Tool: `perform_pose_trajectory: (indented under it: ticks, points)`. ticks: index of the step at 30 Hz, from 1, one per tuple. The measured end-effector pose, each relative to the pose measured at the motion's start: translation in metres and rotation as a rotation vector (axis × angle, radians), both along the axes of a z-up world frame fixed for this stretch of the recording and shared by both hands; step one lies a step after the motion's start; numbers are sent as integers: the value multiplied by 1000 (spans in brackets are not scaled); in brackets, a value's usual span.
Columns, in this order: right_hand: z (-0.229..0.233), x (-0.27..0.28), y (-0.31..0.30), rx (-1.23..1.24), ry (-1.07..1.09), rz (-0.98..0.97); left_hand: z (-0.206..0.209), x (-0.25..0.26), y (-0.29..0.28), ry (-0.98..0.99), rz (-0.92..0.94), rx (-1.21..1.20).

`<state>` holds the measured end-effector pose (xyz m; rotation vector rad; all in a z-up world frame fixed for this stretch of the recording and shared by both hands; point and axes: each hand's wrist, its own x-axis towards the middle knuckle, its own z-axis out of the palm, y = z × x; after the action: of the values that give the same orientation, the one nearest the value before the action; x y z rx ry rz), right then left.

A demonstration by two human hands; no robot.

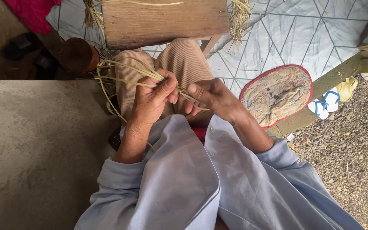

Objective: Weaving straw strands together around a wooden form to create a product using hands.

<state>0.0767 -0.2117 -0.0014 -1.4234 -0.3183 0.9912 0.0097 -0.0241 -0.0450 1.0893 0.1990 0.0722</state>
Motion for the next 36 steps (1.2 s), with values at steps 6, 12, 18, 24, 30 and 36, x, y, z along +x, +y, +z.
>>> perform_pose_trajectory:
  ticks: [6, 12, 18, 24, 30, 36]
  points:
    - [-9, -5, 8, 330, 519, -24, -8, 2, 5, -26, -16, 95]
    - [-30, -13, 6, 261, 183, -157, -5, 1, 2, 21, 24, -27]
    - [-28, -27, 10, 43, -270, -248, 17, -2, -2, 69, -21, 38]
    - [-11, -20, 7, -20, -625, -276, 5, -1, -5, 52, 55, 12]
    - [17, -8, 7, 82, 184, -126, 2, -3, -1, 22, 27, -31]
    - [-17, -13, 10, 190, 297, -130, 20, -1, -2, 27, 19, -76]
